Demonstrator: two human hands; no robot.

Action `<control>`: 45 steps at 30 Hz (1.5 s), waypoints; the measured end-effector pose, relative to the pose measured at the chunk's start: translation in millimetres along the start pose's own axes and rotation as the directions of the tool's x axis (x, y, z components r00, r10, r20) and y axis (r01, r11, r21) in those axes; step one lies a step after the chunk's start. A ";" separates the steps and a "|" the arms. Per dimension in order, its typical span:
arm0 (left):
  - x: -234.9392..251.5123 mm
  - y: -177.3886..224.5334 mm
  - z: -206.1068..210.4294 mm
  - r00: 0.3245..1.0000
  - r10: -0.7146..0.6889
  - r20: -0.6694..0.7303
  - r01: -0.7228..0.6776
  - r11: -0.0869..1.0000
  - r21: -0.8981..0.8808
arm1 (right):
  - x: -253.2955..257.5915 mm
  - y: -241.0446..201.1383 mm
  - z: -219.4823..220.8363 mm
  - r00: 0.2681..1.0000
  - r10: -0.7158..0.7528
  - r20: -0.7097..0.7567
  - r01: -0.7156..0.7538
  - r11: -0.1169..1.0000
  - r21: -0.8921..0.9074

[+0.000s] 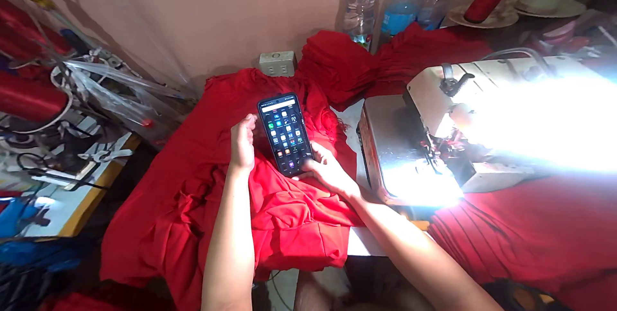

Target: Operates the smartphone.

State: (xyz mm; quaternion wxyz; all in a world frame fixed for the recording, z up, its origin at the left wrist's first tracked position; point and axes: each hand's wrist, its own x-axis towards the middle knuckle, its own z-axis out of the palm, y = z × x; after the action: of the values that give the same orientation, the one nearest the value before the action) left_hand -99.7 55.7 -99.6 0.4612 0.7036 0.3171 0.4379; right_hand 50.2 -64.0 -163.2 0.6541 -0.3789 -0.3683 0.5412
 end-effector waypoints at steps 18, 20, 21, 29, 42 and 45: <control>-3.3 3.9 3.7 0.998 0.062 0.000 -0.062 0.997 -0.040 | 1.0 0.2 0.2 0.999 0.019 -0.030 -0.018 0.998 0.062; -3.5 3.3 5.9 0.993 0.119 0.010 -0.118 0.991 -0.061 | 1.1 -2.1 2.1 0.997 0.037 -0.065 -0.032 0.995 0.089; -3.4 2.7 6.4 0.990 0.140 0.020 -0.139 0.988 -0.064 | 1.1 -3.1 2.6 0.996 0.042 -0.081 -0.034 0.995 0.093; -2.3 -0.4 5.0 0.986 0.165 0.038 -0.163 0.985 -0.046 | 3.5 2.1 0.8 0.990 0.049 -0.135 -0.038 0.996 0.076; -1.8 -2.4 6.3 0.982 0.187 -0.008 -0.187 0.982 0.027 | 2.9 4.5 -0.5 0.987 0.063 -0.145 -0.050 0.995 0.089; -2.0 1.1 8.6 0.983 0.183 -0.020 -0.183 0.983 0.015 | 2.5 4.2 -0.5 0.988 0.057 -0.142 -0.045 0.995 0.084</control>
State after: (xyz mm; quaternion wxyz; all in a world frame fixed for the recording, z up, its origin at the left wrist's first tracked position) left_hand -92.7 50.4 -100.9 0.4108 0.7280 0.2591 0.4838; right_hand 49.2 -61.0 -167.0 0.6797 -0.3999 -0.2879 0.5433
